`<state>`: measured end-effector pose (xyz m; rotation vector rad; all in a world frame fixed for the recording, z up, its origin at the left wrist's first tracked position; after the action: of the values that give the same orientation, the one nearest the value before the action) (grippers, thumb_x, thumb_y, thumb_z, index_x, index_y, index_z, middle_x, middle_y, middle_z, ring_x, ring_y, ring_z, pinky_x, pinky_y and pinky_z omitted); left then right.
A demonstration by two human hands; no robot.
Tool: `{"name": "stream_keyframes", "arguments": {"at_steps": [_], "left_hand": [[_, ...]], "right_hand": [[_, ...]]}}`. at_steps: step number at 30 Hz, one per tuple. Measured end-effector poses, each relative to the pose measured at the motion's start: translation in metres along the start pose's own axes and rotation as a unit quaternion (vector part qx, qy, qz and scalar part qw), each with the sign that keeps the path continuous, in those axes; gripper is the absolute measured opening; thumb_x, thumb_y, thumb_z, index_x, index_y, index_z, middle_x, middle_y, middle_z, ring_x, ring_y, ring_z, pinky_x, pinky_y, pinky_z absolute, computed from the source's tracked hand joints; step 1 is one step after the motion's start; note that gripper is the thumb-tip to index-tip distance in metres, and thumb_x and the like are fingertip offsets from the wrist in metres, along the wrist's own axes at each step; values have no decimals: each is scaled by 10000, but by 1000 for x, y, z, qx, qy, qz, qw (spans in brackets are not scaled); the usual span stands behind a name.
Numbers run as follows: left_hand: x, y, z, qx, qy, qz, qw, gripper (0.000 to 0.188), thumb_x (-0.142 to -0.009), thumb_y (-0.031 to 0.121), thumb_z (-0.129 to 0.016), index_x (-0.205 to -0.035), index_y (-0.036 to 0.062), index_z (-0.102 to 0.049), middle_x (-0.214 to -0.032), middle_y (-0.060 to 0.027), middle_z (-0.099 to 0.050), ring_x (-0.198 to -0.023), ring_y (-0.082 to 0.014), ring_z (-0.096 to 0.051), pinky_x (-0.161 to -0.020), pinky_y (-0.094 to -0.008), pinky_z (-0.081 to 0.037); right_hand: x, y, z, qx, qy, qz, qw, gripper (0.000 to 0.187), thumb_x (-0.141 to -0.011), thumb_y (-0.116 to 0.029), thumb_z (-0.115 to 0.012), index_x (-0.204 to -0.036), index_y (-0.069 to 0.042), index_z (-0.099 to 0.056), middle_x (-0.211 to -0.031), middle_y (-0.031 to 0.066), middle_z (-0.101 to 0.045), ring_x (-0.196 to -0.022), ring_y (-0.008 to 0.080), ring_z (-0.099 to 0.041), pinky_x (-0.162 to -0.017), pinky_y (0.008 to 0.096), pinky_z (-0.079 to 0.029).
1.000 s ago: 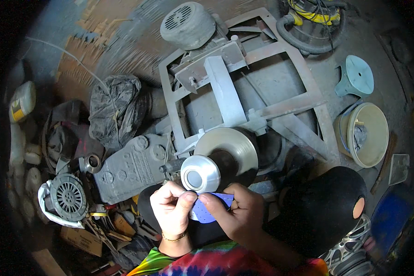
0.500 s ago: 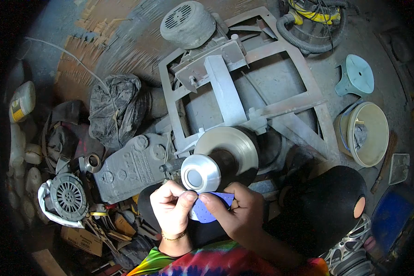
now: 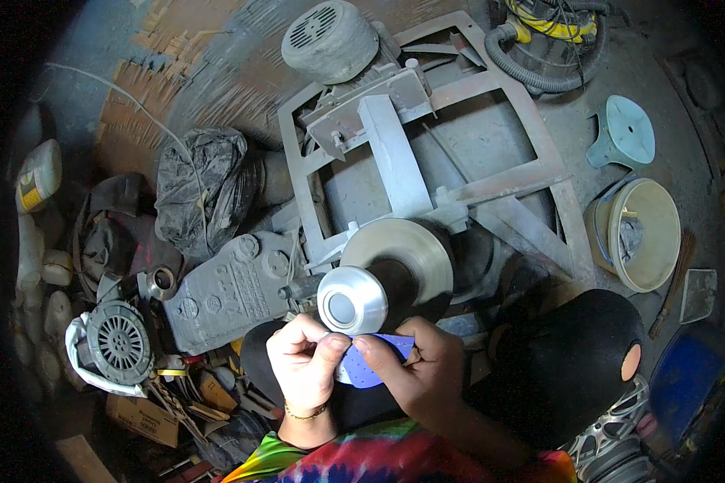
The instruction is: The person holds a piece of blue sandpaper against a rotating metal component mounted on a lathe. They apply the paper to different sections of the spinning part to sand or polish it.
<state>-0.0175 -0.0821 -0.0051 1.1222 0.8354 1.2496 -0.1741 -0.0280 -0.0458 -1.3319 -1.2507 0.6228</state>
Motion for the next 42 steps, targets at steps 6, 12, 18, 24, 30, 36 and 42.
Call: {"name": "stream_keyframes", "arguments": {"at_steps": [6,12,18,24,30,36,42], "left_hand": [[0,1,-1,-3,-4,-2,1000,232,-849,64,-785,-709,20,-606,-631,-38,-667,-574,-42,-570,-527,-219,-446],[1,2,0,-20,1,-23,1000,233,-848,66,-789,-710,22,-607,-627,-35,-665,-564,-41,-569,-519,-214,-442],[1,7,-4,-35,-1,-52,998,234,-840,68,-799,-708,24,-610,-621,-31,-659,-562,-43,-579,-512,-219,-447],[2,8,-8,-48,-1,-69,996,234,-833,53,-797,-703,24,-605,-612,-31,-650,-550,-46,-576,-504,-220,-443],[10,18,1,37,-25,-108,993,207,-845,21,-754,-721,20,-588,-606,-31,-611,-515,-80,-533,-486,-230,-404],[4,83,-4,-55,-99,-225,968,146,-821,83,-780,-835,28,-645,-706,-82,-634,-574,-159,-581,-527,-268,-443],[-37,166,-26,-213,-203,-456,840,195,-763,123,-791,-947,89,-737,-818,-65,-624,-772,-234,-604,-667,-334,-489]], "right_hand": [[0,-5,0,0,-3,-4,1000,296,-850,-156,-794,-708,-11,-579,-604,14,-599,-602,17,-508,-505,238,-403],[0,-5,-2,-14,-15,7,1000,243,-859,-113,-780,-741,2,-601,-638,19,-626,-625,12,-529,-521,228,-421],[0,-5,2,-10,3,-2,1000,263,-853,-142,-786,-732,-5,-598,-628,21,-619,-617,20,-534,-519,236,-420],[2,3,8,-10,12,8,1000,257,-857,-136,-777,-735,1,-597,-622,26,-615,-618,24,-534,-523,243,-422],[13,-9,0,-41,-62,67,995,161,-892,-88,-717,-978,44,-683,-804,86,-687,-724,66,-606,-631,251,-486],[31,-74,5,-17,-126,189,974,242,-863,-76,-726,-1066,52,-696,-974,171,-728,-898,218,-706,-826,308,-544],[35,-145,21,197,10,433,880,328,-762,56,-735,-1088,26,-713,-1024,199,-728,-971,348,-715,-905,419,-547]]}}
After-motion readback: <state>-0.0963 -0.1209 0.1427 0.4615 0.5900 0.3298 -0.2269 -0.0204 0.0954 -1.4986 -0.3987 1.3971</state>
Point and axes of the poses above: each hand's wrist, its own x-axis away from the middle knuckle, its own z-axis out of the back of the hand, y = z × x, the point moved 8 cm from there along -x, towards the middle knuckle
